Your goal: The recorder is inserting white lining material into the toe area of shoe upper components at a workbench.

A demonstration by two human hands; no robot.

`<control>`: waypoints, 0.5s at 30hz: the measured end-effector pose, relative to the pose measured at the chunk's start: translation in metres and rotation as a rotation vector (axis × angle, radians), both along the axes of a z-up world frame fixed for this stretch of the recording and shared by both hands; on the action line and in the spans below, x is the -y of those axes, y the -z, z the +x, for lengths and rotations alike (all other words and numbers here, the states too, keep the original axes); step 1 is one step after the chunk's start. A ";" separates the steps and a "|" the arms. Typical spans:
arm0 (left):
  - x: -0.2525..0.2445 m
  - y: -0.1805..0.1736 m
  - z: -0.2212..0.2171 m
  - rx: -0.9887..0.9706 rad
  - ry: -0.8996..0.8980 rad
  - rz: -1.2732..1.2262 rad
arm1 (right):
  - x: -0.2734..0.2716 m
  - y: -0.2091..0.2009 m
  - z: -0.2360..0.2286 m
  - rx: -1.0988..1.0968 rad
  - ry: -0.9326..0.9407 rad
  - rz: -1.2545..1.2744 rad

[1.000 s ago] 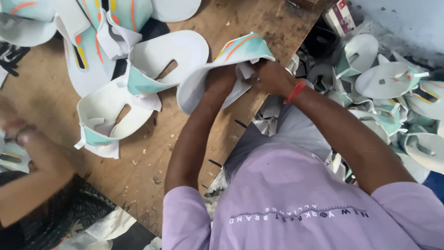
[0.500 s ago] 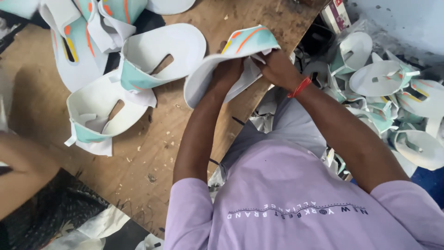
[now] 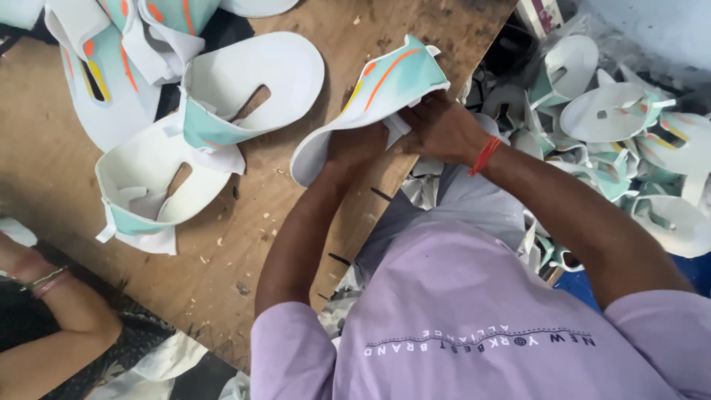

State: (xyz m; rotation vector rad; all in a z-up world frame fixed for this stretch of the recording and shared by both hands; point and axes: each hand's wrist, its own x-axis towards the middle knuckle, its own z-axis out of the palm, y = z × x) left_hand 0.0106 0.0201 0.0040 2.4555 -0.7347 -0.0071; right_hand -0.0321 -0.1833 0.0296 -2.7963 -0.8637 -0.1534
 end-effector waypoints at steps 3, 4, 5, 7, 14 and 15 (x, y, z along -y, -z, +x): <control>0.001 0.014 -0.010 0.154 0.107 0.217 | 0.009 0.020 0.001 0.121 -0.099 0.051; 0.005 0.026 -0.014 0.225 0.026 0.170 | 0.011 0.033 0.002 0.091 -0.081 -0.004; 0.008 0.037 -0.013 0.306 -0.056 0.123 | 0.013 0.045 0.008 0.072 -0.063 -0.060; 0.016 0.049 -0.035 0.286 0.028 0.165 | -0.005 0.038 0.016 0.107 -0.020 -0.057; 0.021 0.027 -0.060 -0.343 0.241 0.468 | -0.032 0.011 -0.001 -0.124 0.007 0.143; 0.019 0.034 -0.059 -0.333 0.239 0.468 | -0.023 0.008 -0.008 -0.114 0.007 0.142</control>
